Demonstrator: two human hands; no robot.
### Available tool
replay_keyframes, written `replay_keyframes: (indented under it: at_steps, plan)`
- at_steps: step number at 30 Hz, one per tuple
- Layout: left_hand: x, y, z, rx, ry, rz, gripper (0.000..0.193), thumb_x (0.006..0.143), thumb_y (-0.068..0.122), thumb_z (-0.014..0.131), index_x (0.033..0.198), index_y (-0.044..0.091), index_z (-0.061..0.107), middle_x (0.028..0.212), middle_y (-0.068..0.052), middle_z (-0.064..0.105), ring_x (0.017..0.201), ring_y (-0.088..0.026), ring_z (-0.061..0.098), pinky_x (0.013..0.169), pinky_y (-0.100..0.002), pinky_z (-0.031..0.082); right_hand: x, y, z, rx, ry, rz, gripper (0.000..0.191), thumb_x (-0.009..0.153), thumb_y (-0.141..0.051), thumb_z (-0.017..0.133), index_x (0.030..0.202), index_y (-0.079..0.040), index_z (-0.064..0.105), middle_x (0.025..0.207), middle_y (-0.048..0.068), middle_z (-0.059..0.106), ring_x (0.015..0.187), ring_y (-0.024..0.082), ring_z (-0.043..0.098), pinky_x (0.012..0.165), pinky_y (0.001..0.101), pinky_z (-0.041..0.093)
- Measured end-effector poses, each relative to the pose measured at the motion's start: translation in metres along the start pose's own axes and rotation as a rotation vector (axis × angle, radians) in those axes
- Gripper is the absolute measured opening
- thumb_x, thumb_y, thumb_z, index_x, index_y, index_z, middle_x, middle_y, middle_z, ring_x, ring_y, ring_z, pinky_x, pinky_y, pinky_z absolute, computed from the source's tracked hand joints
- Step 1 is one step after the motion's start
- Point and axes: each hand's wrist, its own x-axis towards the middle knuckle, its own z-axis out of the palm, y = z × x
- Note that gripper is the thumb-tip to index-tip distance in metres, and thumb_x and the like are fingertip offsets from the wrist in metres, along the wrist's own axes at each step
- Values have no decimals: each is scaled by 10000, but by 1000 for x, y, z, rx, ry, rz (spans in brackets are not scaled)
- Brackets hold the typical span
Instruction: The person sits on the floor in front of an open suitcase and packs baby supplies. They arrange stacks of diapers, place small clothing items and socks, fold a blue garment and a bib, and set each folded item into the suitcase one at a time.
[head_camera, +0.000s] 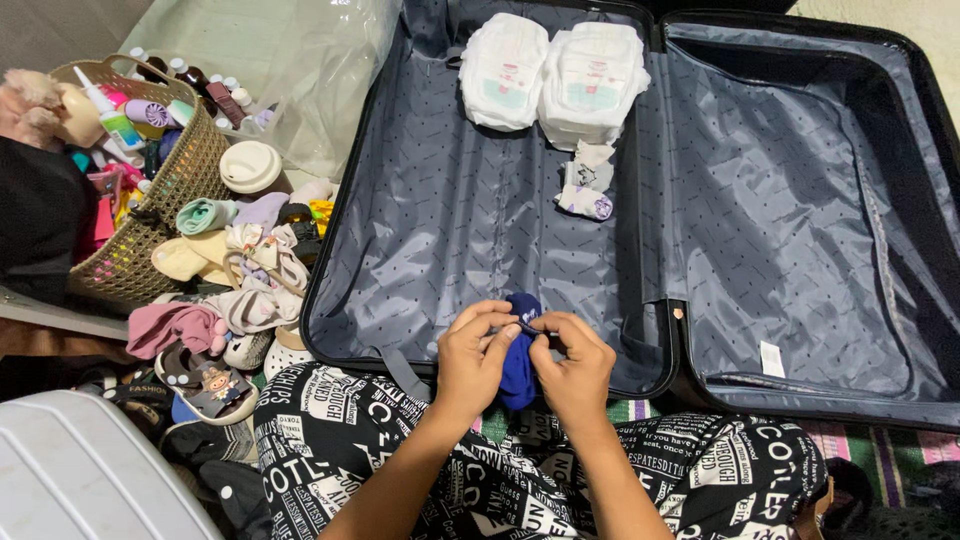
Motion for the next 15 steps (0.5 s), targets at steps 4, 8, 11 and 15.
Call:
replay_keyframes:
  at_steps: [4,8,11,15]
  plan:
    - [-2,-13,3,31,64,31,129,1013,96,592,1047,-14,649,1050,-40,750,956,-114,704,870,-253,558,-2,16,4,80,-26,219,109,846,31,674,948,28,714,871,38,719,734,66,647,643,237,529]
    - [4,-35,4,-439,39,-287,140,1059,166,580,1025,32,598,852,-12,672,753,-86,590,672,-228,490,2,35,2,315,-80,346,100,887,7,653,981,17,685,883,-9,693,764,35,599,649,199,484]
    - [2,-45,4,-526,27,-379,132,1021,172,574,994,43,586,849,19,680,764,-62,616,688,-218,510,4,40,-1,441,-113,386,94,926,-23,659,1008,17,684,865,-14,674,763,53,595,665,202,489]
    - [4,-52,6,-355,124,-270,129,1023,159,593,996,33,594,818,-4,690,705,-61,587,633,-209,460,2,29,-3,524,-94,546,142,966,-121,675,972,18,709,897,-10,708,776,58,610,660,212,498]
